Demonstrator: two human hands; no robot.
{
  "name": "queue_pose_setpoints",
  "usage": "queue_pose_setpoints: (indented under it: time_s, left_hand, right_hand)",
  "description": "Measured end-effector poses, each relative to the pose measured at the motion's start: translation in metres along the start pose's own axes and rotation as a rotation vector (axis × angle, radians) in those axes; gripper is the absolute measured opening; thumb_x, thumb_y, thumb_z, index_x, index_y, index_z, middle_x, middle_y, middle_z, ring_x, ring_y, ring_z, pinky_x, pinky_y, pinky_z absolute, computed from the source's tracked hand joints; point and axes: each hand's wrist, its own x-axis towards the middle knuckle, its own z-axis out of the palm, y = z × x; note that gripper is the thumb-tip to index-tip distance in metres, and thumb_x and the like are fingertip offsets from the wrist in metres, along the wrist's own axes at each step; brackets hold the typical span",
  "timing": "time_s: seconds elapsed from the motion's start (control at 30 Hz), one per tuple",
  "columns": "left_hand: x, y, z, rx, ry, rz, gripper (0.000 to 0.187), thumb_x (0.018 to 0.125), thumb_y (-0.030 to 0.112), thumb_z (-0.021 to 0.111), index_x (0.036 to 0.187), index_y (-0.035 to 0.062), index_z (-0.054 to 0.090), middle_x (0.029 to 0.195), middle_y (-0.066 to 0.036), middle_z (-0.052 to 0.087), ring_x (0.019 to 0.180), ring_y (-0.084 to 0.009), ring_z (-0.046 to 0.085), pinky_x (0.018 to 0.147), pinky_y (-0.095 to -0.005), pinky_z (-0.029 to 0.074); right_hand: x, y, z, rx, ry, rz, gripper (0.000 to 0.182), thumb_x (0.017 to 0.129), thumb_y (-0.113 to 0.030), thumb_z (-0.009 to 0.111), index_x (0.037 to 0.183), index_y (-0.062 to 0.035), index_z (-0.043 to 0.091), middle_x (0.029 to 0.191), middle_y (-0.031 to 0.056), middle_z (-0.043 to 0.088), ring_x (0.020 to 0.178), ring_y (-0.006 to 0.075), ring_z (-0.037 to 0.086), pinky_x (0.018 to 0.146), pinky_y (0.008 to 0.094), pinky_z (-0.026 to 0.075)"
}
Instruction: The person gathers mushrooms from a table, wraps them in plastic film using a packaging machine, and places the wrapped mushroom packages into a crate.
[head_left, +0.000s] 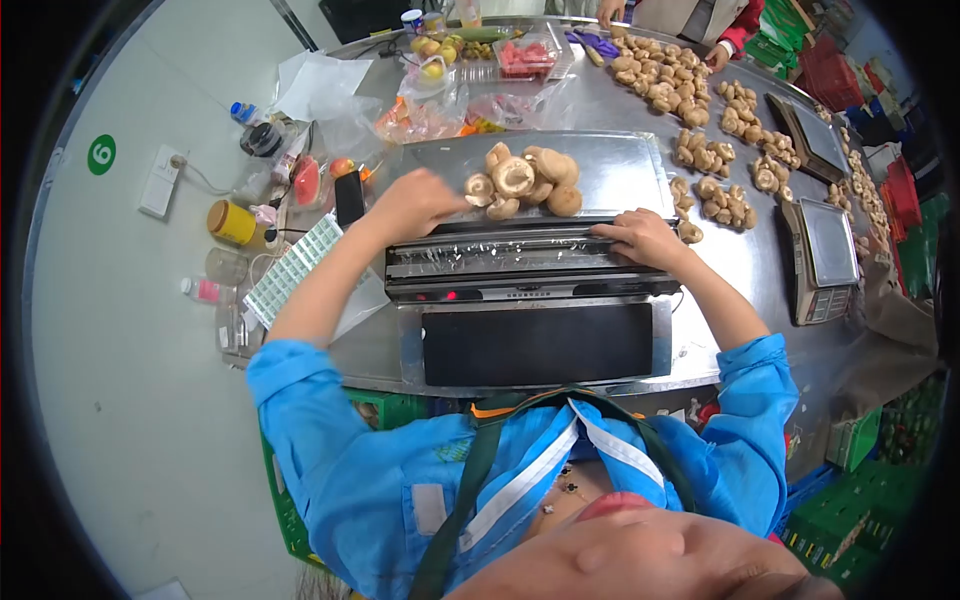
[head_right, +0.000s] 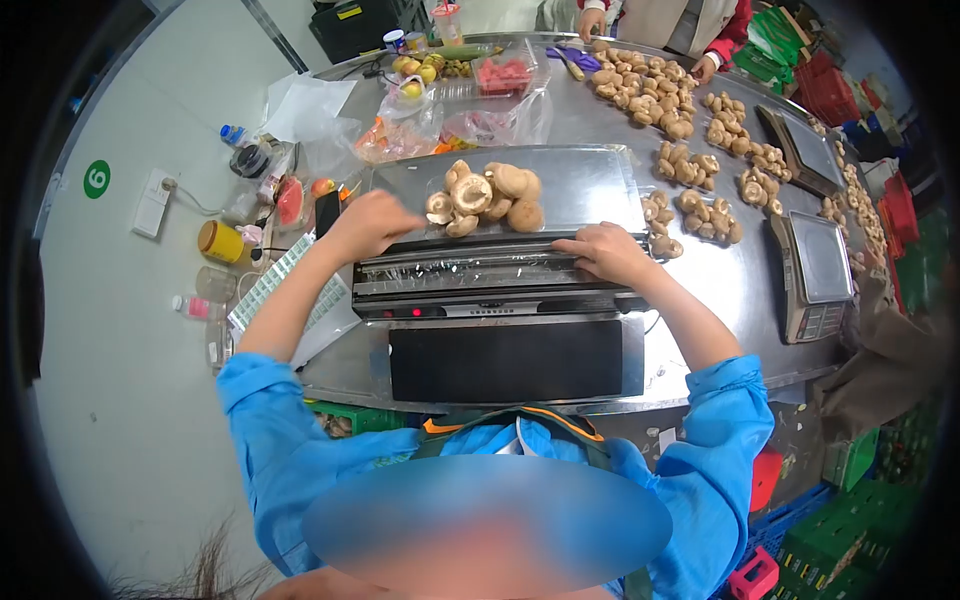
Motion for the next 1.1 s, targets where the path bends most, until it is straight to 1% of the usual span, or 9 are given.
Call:
queue_pose_setpoints:
  time_s: [0.37, 0.53, 0.57, 0.63, 0.7, 0.73, 0.8, 0.87, 1.1]
  left_hand:
    - [-0.056, -0.003, 0.070, 0.196, 0.120, 0.173, 0.042, 0.071, 0.013, 0.059, 0.113, 0.0169, 0.058, 0.056, 0.005, 0.044, 0.059, -0.0134, 0.047, 0.074, -0.0293, 0.037]
    - [-0.050, 0.047, 0.024, -0.956, 0.668, -0.730, 0.014, 0.088, 0.013, 0.049, 0.094, 0.0044, 0.059, 0.050, 0.000, 0.048, 0.046, -0.0115, 0.049, 0.045, -0.0288, 0.039]
    - [-0.031, 0.047, -0.011, -1.315, 0.910, -0.597, 0.022, 0.093, 0.018, 0.043, 0.089, 0.0008, 0.056, 0.049, 0.000, 0.044, 0.043, -0.0117, 0.047, 0.044, -0.0273, 0.040]
    - [0.019, 0.016, -0.036, -1.265, 1.388, -0.463, 0.020, 0.093, 0.020, 0.044, 0.085, 0.0041, 0.053, 0.059, -0.002, 0.049, 0.054, -0.0122, 0.049, 0.055, -0.0295, 0.045]
    - [0.068, -0.027, -0.022, -1.245, 1.431, -0.507, 0.020, 0.092, 0.020, 0.047, 0.091, 0.0021, 0.056, 0.072, -0.007, 0.059, 0.067, -0.0158, 0.055, 0.065, -0.0307, 0.046]
    - [0.080, -0.046, 0.007, -0.764, 1.193, -0.748, 0.019, 0.090, 0.017, 0.047, 0.093, 0.0001, 0.054, 0.087, -0.013, 0.063, 0.082, -0.0229, 0.061, 0.073, -0.0338, 0.047]
    - [0.082, -0.091, 0.100, -0.518, 0.699, -0.655, 0.019, 0.088, 0.020, 0.046, 0.096, 0.0051, 0.055, 0.097, -0.014, 0.061, 0.093, -0.0300, 0.058, 0.079, -0.0385, 0.044]
    - [0.073, -0.085, 0.137, -0.228, 0.589, -0.431, 0.022, 0.087, 0.023, 0.045, 0.099, 0.0077, 0.056, 0.109, -0.009, 0.059, 0.109, -0.0274, 0.050, 0.091, -0.0417, 0.036]
    - [0.023, -0.027, 0.100, -0.907, 0.306, -0.444, 0.028, 0.090, 0.025, 0.043, 0.100, 0.0042, 0.058, 0.104, -0.013, 0.059, 0.100, -0.0269, 0.053, 0.085, -0.0365, 0.039]
  right_hand:
    - [0.011, -0.014, 0.006, -0.029, 0.142, -0.131, 0.022, 0.069, -0.011, 0.061, 0.091, -0.0107, 0.064, 0.062, 0.0044, 0.052, 0.063, 0.0231, 0.054, 0.061, 0.0345, 0.044]
    - [-0.007, -0.042, -0.025, 0.901, 0.431, 0.426, 0.016, 0.092, -0.014, 0.043, 0.086, -0.0021, 0.050, 0.062, 0.0092, 0.053, 0.064, 0.0198, 0.058, 0.059, 0.0335, 0.047]
    - [0.016, -0.040, -0.053, 0.989, 0.696, 0.214, 0.019, 0.094, -0.015, 0.039, 0.088, 0.0000, 0.049, 0.063, 0.0071, 0.052, 0.068, 0.0182, 0.059, 0.065, 0.0349, 0.049]
    - [0.066, -0.036, -0.092, 1.195, 1.054, 0.386, 0.019, 0.094, -0.016, 0.040, 0.094, 0.0004, 0.048, 0.071, 0.0088, 0.057, 0.074, 0.0180, 0.059, 0.075, 0.0348, 0.048]
    - [0.126, 0.006, -0.078, 1.275, 1.089, 0.385, 0.027, 0.094, -0.025, 0.043, 0.090, -0.0006, 0.053, 0.089, 0.0129, 0.063, 0.079, 0.0175, 0.059, 0.078, 0.0324, 0.047]
    - [0.145, 0.042, -0.044, 1.163, 1.020, 0.337, 0.023, 0.093, -0.021, 0.044, 0.089, -0.0010, 0.055, 0.093, 0.0126, 0.064, 0.081, 0.0185, 0.059, 0.074, 0.0318, 0.047]
    - [0.158, 0.082, 0.019, 0.948, 0.901, 0.296, 0.020, 0.092, -0.018, 0.044, 0.092, -0.0013, 0.056, 0.095, 0.0125, 0.064, 0.081, 0.0212, 0.059, 0.076, 0.0341, 0.047]
    - [0.142, 0.077, 0.053, 0.480, 0.281, 0.293, 0.027, 0.090, -0.024, 0.044, 0.103, -0.0031, 0.057, 0.101, 0.0155, 0.060, 0.095, 0.0339, 0.055, 0.085, 0.0361, 0.043]
    - [0.097, 0.017, 0.018, 0.904, 0.191, 0.436, 0.036, 0.094, -0.027, 0.035, 0.107, 0.0002, 0.056, 0.098, 0.0145, 0.060, 0.094, 0.0220, 0.056, 0.085, 0.0317, 0.042]
